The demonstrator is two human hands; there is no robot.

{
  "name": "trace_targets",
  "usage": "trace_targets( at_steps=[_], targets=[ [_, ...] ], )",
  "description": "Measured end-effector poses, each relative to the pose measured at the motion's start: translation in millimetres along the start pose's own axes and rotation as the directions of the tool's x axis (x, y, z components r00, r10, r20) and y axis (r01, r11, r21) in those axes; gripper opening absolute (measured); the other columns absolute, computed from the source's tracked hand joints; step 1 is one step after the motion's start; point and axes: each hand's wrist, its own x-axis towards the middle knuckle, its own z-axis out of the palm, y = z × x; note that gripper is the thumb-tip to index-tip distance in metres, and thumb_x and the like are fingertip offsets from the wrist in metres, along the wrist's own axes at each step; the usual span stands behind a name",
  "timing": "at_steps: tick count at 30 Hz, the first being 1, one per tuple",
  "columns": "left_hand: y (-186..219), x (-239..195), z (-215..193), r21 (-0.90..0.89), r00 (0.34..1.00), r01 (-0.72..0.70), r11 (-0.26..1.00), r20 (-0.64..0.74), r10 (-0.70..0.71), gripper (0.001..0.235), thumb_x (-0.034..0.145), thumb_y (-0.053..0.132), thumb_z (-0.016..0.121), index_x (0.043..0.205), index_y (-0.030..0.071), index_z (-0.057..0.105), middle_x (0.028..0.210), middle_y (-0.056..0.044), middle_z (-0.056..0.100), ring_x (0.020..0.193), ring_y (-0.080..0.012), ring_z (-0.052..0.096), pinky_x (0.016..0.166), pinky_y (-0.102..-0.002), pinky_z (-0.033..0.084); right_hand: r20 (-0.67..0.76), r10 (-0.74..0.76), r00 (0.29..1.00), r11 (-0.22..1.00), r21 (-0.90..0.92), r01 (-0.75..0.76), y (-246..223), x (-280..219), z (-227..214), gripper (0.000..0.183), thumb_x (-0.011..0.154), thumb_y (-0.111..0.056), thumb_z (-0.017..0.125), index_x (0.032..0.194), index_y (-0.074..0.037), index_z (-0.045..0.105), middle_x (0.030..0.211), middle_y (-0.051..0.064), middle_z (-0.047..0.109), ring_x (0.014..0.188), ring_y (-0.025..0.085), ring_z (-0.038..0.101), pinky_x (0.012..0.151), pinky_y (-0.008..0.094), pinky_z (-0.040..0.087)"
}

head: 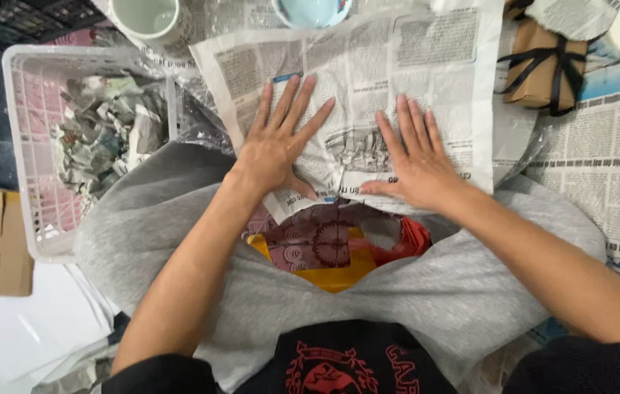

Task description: The person sits cross-legged on the floor and wraps small objects, including a blue item and a white cup, in newspaper. They fold the paper around each object and place the wrapped items into a nearby plastic basket.

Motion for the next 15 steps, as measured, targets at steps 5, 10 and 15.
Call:
trace_targets(
  at_steps=[5, 10, 15],
  targets=[
    [-6, 2, 2, 0.029, 0.999, -0.048, 0.998, 0.002, 0.048, 0.172, 0.02, 0.086, 0.077, 0.166, 0.027, 0.007, 0.171, -0.016, 0.001, 0.157, -0.0363, -0.002, 0.126, -0.06, -0.004, 0.018, -0.011, 1.0, 1.0, -0.007, 0.011, 8, 3, -3, 0.133, 0.072, -0.089, 0.051, 0.162, -0.008, -0.005, 0.162, 0.031, -0.022, 0.148, 0.039, -0.027, 0.12, 0.058, -0.012],
    [-16, -4, 5, 0.016, 0.996, -0.071, 0.997, -0.052, 0.072, 0.171, 0.021, 0.094, 0.069, 0.166, 0.025, 0.007, 0.172, -0.019, 0.003, 0.157, -0.0387, -0.002, 0.125, -0.063, -0.006, -0.022, -0.04, 0.999, 0.999, -0.007, 0.039, 12, 1, -5, 0.135, 0.066, -0.093, 0.05, 0.162, -0.011, -0.001, 0.163, 0.028, -0.018, 0.15, 0.037, -0.024, 0.121, 0.055, -0.011],
    [-19, -1, 6, 0.034, 0.998, -0.063, 0.997, -0.004, 0.064, 0.171, 0.021, 0.095, 0.068, 0.165, 0.027, 0.007, 0.171, -0.018, 0.002, 0.156, -0.0381, -0.004, 0.125, -0.062, -0.008, 0.001, -0.032, 0.999, 0.998, -0.051, 0.032, 15, 5, -12, 0.135, 0.064, -0.094, 0.051, 0.162, -0.016, 0.002, 0.164, 0.026, -0.018, 0.15, 0.035, -0.023, 0.121, 0.053, -0.011]
  ],
)
